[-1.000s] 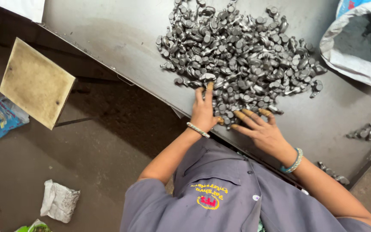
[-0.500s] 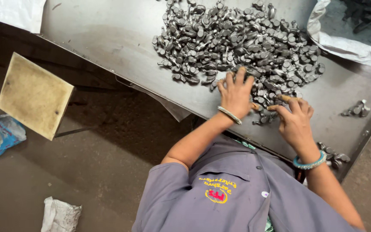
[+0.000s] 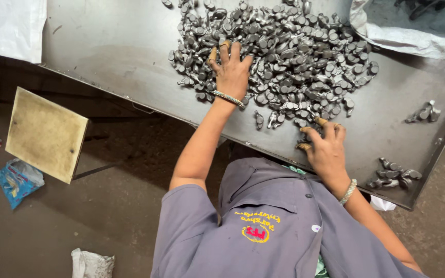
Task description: The person sorts small metal castings on a metal table, picking up individual pieces by hand, turning them over in both hands, and placing them back onto the table in a separate group. The person occasionally pushes pieces across the table while continuing to handle the castings one at a time.
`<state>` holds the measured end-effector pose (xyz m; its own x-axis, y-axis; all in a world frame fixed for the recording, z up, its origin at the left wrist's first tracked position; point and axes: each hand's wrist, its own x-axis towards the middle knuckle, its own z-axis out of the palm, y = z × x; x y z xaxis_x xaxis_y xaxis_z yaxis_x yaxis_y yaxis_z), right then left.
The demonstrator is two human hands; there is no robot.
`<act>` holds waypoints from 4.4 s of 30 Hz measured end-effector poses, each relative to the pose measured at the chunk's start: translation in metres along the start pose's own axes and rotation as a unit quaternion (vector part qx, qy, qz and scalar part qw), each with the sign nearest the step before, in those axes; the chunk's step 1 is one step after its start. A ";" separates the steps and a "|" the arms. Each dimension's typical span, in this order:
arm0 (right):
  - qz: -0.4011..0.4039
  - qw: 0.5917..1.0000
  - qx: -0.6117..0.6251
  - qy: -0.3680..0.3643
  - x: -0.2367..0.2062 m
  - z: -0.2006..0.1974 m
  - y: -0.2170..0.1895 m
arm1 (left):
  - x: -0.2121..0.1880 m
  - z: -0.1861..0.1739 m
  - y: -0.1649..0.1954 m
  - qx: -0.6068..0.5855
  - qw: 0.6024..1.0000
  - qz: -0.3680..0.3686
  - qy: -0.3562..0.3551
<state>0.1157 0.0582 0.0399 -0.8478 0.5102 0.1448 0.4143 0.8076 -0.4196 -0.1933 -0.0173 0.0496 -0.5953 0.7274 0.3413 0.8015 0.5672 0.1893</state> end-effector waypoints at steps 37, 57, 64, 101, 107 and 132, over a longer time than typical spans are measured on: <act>0.102 0.940 0.304 0.121 0.022 -0.035 0.022 | -0.107 0.044 0.139 -0.863 0.309 -0.323 -0.236; 0.161 0.911 0.366 0.099 -0.005 -0.030 0.043 | -0.130 0.048 0.156 -0.841 0.443 -0.239 -0.198; 0.162 0.836 0.510 0.121 -0.016 -0.018 0.056 | -0.129 0.038 0.147 -0.761 0.600 -0.178 -0.173; 0.197 0.657 0.723 0.079 -0.025 -0.001 0.075 | -0.126 0.049 0.145 -0.807 0.506 -0.227 -0.203; 0.178 0.676 0.707 0.108 -0.031 0.001 0.078 | -0.128 0.047 0.147 -0.803 0.526 -0.201 -0.195; 0.201 0.658 0.722 0.075 -0.032 0.009 0.080 | -0.125 0.049 0.149 -0.818 0.507 -0.191 -0.192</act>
<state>0.1728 0.1040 -0.0060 -0.6780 0.7082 -0.1971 -0.2435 -0.4694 -0.8487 -0.0026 -0.0049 -0.0100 -0.4404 0.8846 -0.1532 -0.5904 -0.1568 0.7917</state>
